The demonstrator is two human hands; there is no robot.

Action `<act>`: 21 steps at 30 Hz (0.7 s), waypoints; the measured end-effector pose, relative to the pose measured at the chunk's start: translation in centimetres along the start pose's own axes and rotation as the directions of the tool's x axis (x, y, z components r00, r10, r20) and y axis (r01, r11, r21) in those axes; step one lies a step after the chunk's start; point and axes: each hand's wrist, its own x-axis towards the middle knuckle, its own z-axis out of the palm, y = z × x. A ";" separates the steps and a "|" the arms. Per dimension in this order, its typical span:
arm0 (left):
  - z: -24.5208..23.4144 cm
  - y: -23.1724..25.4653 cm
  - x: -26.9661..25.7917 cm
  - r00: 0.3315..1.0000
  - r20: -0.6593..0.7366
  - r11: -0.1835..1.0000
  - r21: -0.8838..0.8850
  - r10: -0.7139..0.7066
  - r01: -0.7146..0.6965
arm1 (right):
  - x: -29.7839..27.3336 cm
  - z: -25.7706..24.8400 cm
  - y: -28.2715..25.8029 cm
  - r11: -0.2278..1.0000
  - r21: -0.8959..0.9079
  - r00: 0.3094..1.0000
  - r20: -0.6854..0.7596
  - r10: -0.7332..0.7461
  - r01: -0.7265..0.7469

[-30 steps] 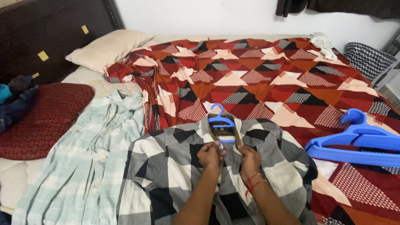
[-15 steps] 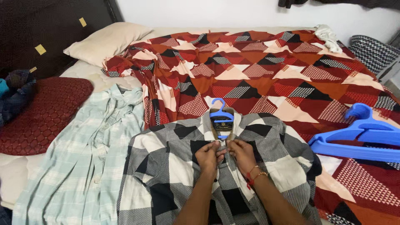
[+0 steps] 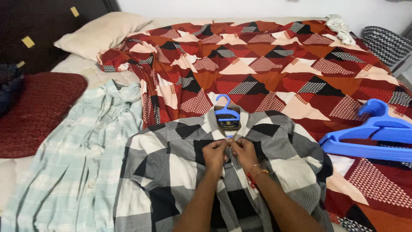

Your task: The person lays a black and white checkered shirt on a bed, buttons it, and places it on a blue hanger. The person then adjusts the shirt on the hanger to ensure it is properly aligned.

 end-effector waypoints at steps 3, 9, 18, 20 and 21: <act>-0.3 -0.9 0.0 0.998 -0.052 0.999 0.022 -0.036 0.037 | 0.1 0.5 -0.2 0.983 -0.116 0.988 -0.081 0.134 -0.142; -0.8 -2.1 0.2 1.000 0.013 0.998 -0.052 0.020 -0.019 | 0.4 0.8 2.4 0.995 0.095 0.997 -0.068 0.049 -0.042; -1.3 -4.2 1.0 0.998 0.025 0.993 -0.110 0.052 -0.048 | 0.6 0.9 3.7 0.968 0.243 0.994 -0.072 0.087 -0.068; -1.4 -4.3 1.2 0.998 0.033 0.991 -0.117 0.061 -0.057 | 0.5 0.7 3.4 0.973 0.213 0.993 -0.060 0.102 -0.087; -1.4 -4.4 1.1 0.997 0.037 0.991 -0.121 0.065 -0.060 | 0.3 0.6 3.2 0.976 0.197 0.992 -0.055 0.110 -0.097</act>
